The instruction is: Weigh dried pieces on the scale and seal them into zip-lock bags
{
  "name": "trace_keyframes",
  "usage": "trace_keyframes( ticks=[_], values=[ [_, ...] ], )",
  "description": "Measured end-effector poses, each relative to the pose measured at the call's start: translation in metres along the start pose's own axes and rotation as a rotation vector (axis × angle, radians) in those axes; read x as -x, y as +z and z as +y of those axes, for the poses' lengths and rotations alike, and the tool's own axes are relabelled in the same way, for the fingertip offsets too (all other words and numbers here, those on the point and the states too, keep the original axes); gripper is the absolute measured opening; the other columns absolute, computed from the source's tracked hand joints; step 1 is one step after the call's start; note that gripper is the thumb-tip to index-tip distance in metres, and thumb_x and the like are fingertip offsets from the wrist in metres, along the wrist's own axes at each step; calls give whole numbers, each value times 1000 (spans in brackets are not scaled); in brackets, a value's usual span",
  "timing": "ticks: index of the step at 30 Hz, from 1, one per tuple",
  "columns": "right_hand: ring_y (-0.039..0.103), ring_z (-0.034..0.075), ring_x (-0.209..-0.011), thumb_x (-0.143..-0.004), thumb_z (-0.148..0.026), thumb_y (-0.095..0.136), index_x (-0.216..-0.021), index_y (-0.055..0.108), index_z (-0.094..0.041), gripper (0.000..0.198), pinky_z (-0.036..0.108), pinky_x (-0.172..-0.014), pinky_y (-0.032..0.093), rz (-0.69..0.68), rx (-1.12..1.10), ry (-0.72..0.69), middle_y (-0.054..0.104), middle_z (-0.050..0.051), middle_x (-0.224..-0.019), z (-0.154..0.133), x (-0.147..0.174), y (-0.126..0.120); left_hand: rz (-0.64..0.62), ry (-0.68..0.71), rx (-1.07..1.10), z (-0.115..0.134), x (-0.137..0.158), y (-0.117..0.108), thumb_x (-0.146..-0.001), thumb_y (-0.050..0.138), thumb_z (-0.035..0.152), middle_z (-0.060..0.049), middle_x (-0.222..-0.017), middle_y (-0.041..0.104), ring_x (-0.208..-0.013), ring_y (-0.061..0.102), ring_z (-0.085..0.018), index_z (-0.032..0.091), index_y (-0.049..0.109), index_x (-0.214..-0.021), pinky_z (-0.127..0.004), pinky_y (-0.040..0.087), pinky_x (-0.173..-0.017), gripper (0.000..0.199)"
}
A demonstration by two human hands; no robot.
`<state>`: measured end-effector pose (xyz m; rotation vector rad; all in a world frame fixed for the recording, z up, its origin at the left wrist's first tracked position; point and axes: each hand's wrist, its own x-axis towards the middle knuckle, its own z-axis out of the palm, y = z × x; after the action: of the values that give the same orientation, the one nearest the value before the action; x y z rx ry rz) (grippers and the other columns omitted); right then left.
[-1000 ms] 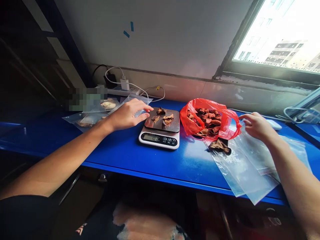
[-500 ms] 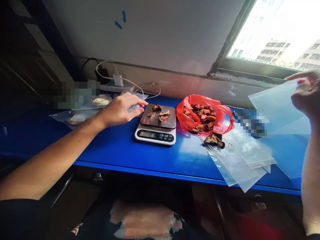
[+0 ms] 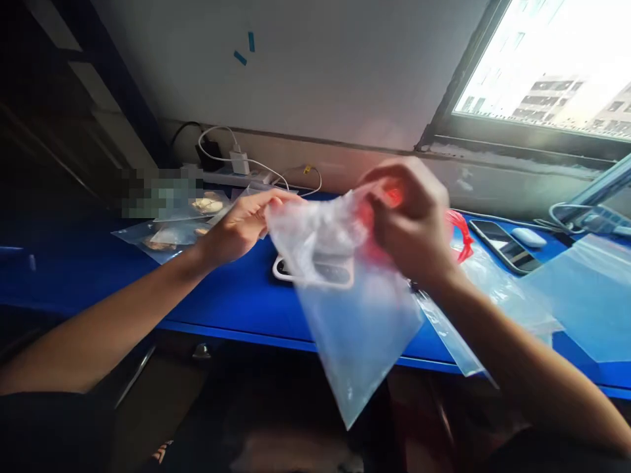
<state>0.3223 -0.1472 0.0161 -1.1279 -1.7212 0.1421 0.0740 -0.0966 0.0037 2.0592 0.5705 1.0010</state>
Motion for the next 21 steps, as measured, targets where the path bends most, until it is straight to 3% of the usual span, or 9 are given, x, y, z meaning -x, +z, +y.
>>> trace_keyframes(
  ticks=[2, 4, 10, 15, 18, 21],
  values=[
    [46, 4, -51, -88, -23, 59, -94, 63, -18, 9, 18, -44, 40, -52, -76, 44, 64, 2, -88, -5, 5, 28, -116, -94, 87, 3, 2, 3, -95, 48, 45, -7, -92, 69, -77, 64, -15, 15, 66, -107, -26, 49, -66, 37],
    [43, 5, -50, -87, -20, 57, -90, 62, -18, 6, 19, -39, 33, -89, -123, 63, 63, 2, -86, -6, 11, 45, -185, -162, 99, 5, 3, 7, -92, 55, 40, -6, -90, 68, -76, 63, -14, 15, 66, -105, -24, 47, -64, 31],
    [54, 12, -70, -89, -21, 53, -97, 60, -22, 11, 22, -44, 39, -38, -64, -66, 60, 6, -92, -3, 27, 42, -264, -250, 136, 5, 4, 10, -90, 54, 26, -2, -79, 66, -64, 58, -11, 16, 60, -104, -24, 44, -61, 19],
    [55, 14, -77, -91, -16, 48, -99, 61, -23, 17, 29, -61, 49, -33, 82, -285, 54, 5, -89, -1, 30, 44, -316, -324, 234, 0, 3, 9, -79, 62, 18, -1, -74, 66, -60, 54, -10, 17, 51, -102, -22, 41, -57, 25],
    [54, 21, -100, -88, -20, 55, -100, 61, -22, 13, 41, -82, 51, -92, 241, -409, 51, 9, -104, -2, 33, 47, -271, -365, 266, -4, 3, 9, -76, 63, 17, 3, -67, 62, -55, 51, -9, 18, 46, -103, -20, 38, -54, 32],
    [43, 29, -121, -85, -27, 63, -99, 59, -21, 16, 51, -97, 44, -191, 352, -485, 51, 12, -115, -7, 36, 48, -274, -363, 229, -6, 4, 9, -77, 65, 19, 6, -64, 57, -54, 50, -9, 19, 45, -107, -19, 36, -51, 37]
  ],
)
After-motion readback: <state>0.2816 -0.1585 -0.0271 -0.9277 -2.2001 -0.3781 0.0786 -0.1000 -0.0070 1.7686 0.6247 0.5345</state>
